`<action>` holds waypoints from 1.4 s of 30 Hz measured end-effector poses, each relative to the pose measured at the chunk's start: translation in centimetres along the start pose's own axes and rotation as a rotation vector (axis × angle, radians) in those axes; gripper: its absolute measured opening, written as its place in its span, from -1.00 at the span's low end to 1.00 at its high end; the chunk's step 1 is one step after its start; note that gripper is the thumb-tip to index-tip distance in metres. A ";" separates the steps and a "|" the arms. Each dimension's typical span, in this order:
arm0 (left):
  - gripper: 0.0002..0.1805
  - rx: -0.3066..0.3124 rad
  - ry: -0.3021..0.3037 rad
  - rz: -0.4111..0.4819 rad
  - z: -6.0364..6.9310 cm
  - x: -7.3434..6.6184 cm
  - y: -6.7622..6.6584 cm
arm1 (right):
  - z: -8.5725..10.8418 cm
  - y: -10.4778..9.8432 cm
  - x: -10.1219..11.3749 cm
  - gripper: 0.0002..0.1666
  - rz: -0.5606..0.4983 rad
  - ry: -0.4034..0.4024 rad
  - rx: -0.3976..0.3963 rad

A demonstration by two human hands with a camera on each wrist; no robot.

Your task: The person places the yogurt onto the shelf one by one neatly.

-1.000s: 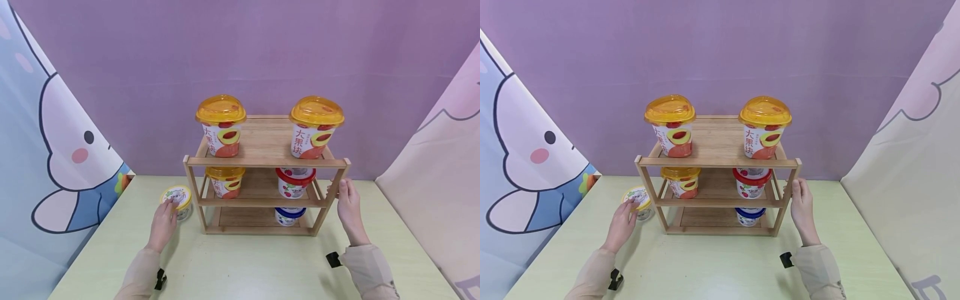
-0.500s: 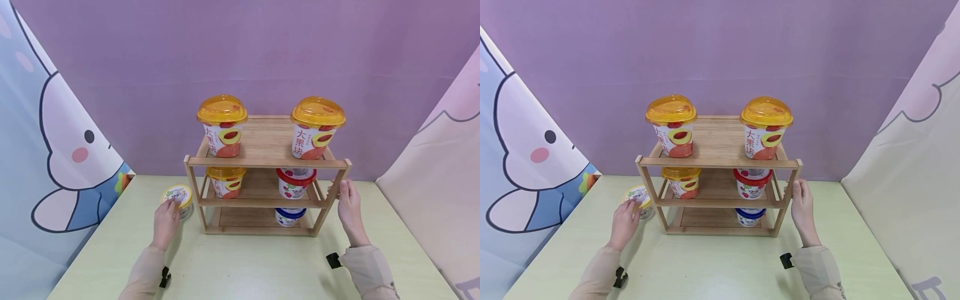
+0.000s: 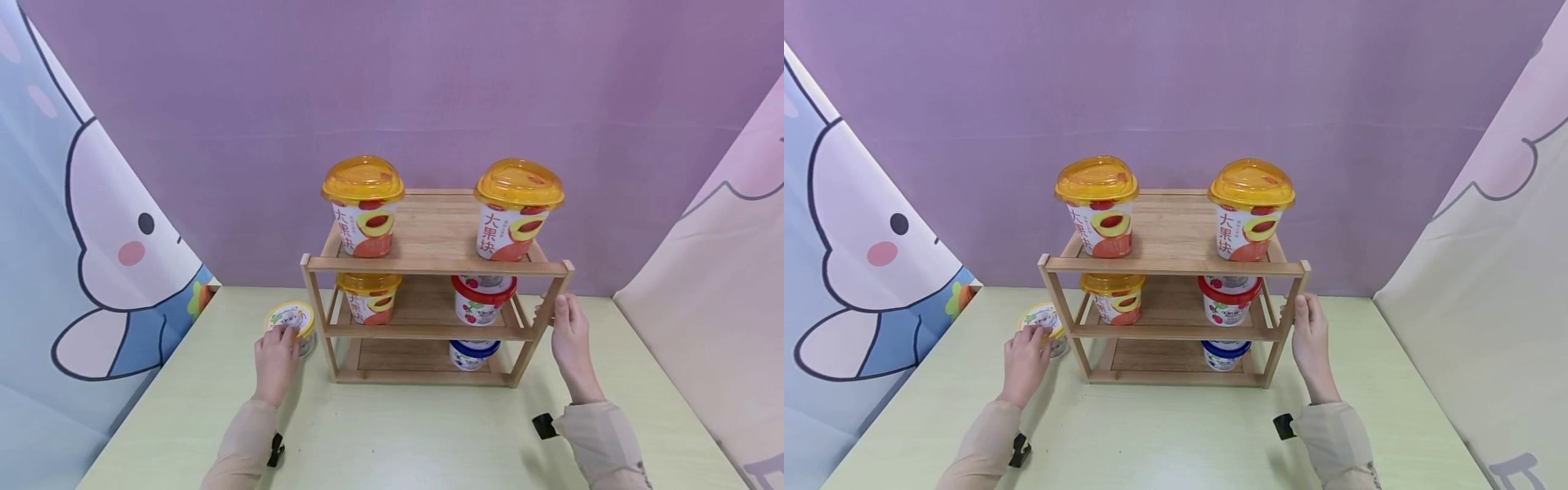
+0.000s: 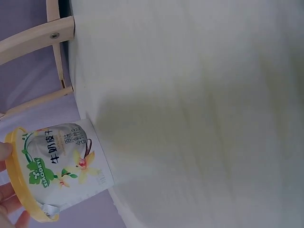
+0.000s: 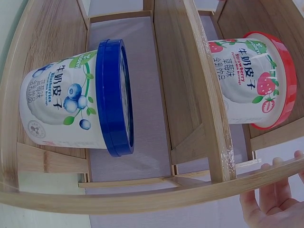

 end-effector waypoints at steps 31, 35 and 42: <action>-0.15 0.144 -0.468 0.264 0.9 4.9 2.2 | 0.0 -0.2 -0.1 -0.64 0.031 -0.003 -0.004; -0.10 0.175 -0.520 0.287 1.2 5.4 2.9 | 0.0 -0.1 -0.1 -0.58 0.045 0.003 0.004; -0.06 0.195 -0.586 0.369 1.6 5.8 3.6 | 0.0 0.0 -0.1 -0.53 0.050 0.000 0.012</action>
Point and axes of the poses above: each hand's wrist, its own z-axis away from the middle knuckle, its own y-axis out of the palm, x = y × z, the point moved 9 cm from there along -z, towards the middle knuckle, and after that the axes turned 10 degrees about -x, right-handed, at the moved point
